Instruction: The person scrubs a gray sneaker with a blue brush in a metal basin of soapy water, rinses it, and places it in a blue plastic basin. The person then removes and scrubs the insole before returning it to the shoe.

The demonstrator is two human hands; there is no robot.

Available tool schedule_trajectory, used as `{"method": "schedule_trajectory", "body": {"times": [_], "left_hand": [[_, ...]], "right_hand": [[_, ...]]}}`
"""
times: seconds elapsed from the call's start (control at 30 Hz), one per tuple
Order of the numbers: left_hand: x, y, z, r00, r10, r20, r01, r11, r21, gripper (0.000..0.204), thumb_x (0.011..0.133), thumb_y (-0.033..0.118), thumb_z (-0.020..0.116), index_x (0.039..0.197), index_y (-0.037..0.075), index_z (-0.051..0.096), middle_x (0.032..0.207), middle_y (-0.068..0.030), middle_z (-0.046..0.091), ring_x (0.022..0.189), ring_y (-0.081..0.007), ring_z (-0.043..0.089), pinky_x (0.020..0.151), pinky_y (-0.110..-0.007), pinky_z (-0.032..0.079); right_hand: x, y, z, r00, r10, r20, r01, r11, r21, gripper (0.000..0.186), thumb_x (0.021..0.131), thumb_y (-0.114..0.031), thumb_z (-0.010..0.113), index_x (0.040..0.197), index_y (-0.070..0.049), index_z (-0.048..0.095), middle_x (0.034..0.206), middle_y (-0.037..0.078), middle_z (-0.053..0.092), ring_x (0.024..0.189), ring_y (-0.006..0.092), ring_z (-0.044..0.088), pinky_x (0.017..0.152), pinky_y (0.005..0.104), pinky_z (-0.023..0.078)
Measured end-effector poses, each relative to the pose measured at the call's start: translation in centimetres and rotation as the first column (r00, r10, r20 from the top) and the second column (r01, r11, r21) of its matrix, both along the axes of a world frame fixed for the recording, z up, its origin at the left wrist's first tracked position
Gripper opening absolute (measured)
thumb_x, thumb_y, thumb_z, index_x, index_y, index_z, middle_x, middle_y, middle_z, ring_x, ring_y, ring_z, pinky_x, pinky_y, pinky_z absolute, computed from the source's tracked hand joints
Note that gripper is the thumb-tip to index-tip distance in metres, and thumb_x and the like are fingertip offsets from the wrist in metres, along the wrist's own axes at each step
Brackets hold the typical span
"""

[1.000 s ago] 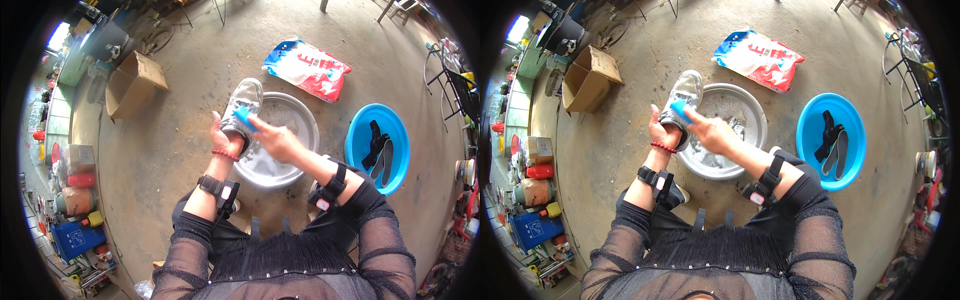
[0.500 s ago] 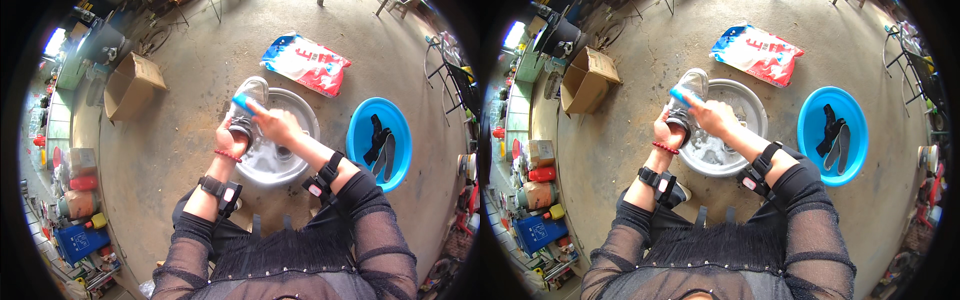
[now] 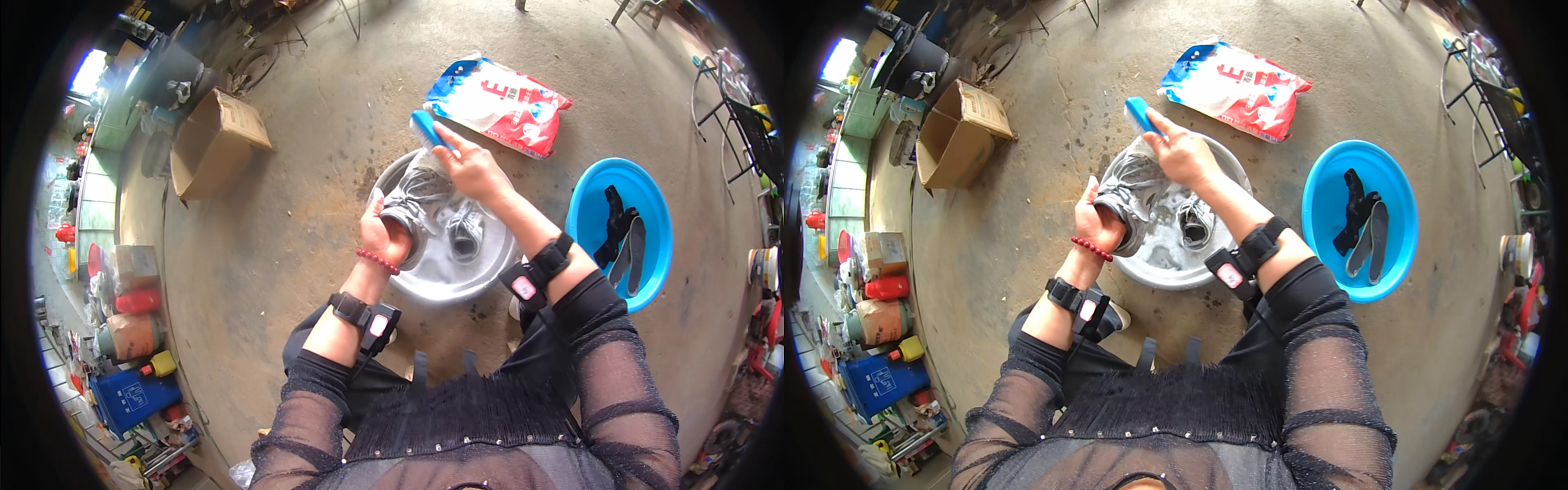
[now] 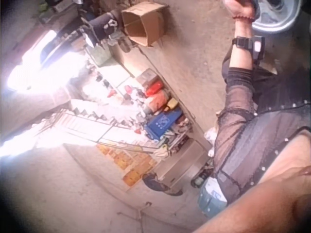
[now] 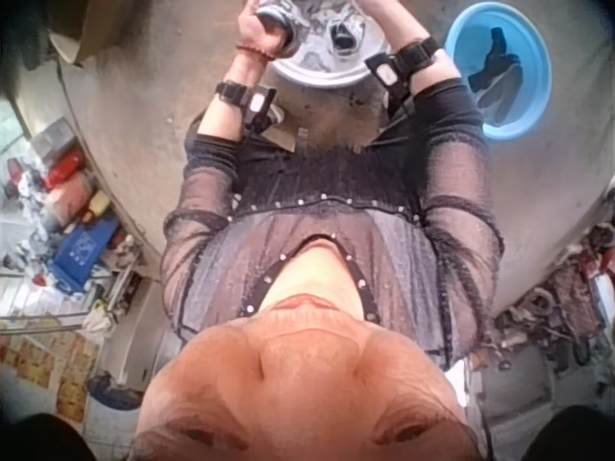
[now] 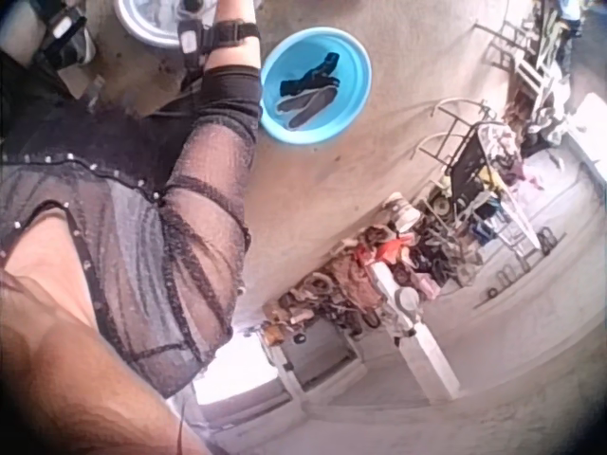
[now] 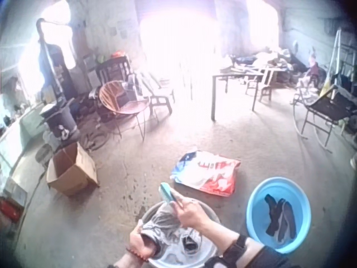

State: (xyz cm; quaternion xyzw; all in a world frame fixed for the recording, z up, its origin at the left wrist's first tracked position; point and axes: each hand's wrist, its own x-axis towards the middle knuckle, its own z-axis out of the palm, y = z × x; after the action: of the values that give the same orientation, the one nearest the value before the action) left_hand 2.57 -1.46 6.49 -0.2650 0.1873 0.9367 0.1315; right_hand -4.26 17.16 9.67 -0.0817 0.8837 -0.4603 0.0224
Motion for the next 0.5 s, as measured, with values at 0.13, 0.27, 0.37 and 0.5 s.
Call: {"method": "schedule_trajectory", "body": {"times": [0.13, 0.27, 0.37, 0.5], "left_hand": [[-0.4, -1.2, 1.3, 0.994, 0.001, -0.109, 0.011, 0.994, 0.106, 0.078, 0.092, 0.061, 0.041, 0.133, -0.006, 0.044, 0.135, -0.0191, 0.051, 0.126, -0.0347, 0.047, 0.11, -0.048, 0.032], [-0.7, -1.3, 2.3, 0.988, 0.054, -0.146, -0.049, 0.998, 0.04, 0.049, 0.091, 0.035, 0.057, 0.124, -0.001, 0.052, 0.123, -0.0144, 0.06, 0.114, -0.0295, 0.057, 0.104, -0.044, 0.04], [-0.5, -0.3, 2.1, 1.0, -0.012, -0.005, 0.011, 1.0, -0.02, 0.028, 0.09, 0.012, 0.054, 0.116, 0.003, 0.058, 0.116, -0.0101, 0.064, 0.108, -0.0245, 0.06, 0.101, -0.042, 0.043], [-0.4, -0.5, 1.9, 0.997, 0.072, -0.027, -0.073, 0.996, -0.044, 0.03, 0.093, 0.018, 0.05, 0.119, 0.003, 0.056, 0.117, -0.0113, 0.062, 0.11, -0.0255, 0.058, 0.1, -0.041, 0.043]], "right_hand": [[2.0, 1.3, 1.0, 0.989, 0.15, -0.001, -0.148, 0.976, -0.162, 0.046, 0.094, -0.031, 0.057, 0.137, -0.017, 0.049, 0.123, 0.018, 0.061, 0.111, 0.0251, 0.06, 0.093, 0.033, 0.045], [5.1, -0.5, 1.9, 0.942, 0.336, -0.006, -0.328, 0.924, 0.198, 0.044, 0.092, -0.025, 0.059, 0.135, -0.027, 0.051, 0.097, 0.018, 0.067, 0.083, 0.0348, 0.067, 0.073, 0.0413, 0.052], [5.0, -1.5, 2.4, 0.963, 0.188, -0.193, -0.124, 0.945, 0.301, 0.047, 0.09, -0.03, 0.06, 0.136, -0.029, 0.048, 0.076, 0.017, 0.065, 0.065, 0.0376, 0.064, 0.056, 0.0471, 0.05], [5.5, -2.2, 2.8, 0.936, 0.348, 0.062, -0.352, 0.906, 0.233, 0.05, 0.092, -0.032, 0.057, 0.14, -0.03, 0.044, 0.079, 0.019, 0.066, 0.068, 0.0374, 0.065, 0.059, 0.0453, 0.052]]}}
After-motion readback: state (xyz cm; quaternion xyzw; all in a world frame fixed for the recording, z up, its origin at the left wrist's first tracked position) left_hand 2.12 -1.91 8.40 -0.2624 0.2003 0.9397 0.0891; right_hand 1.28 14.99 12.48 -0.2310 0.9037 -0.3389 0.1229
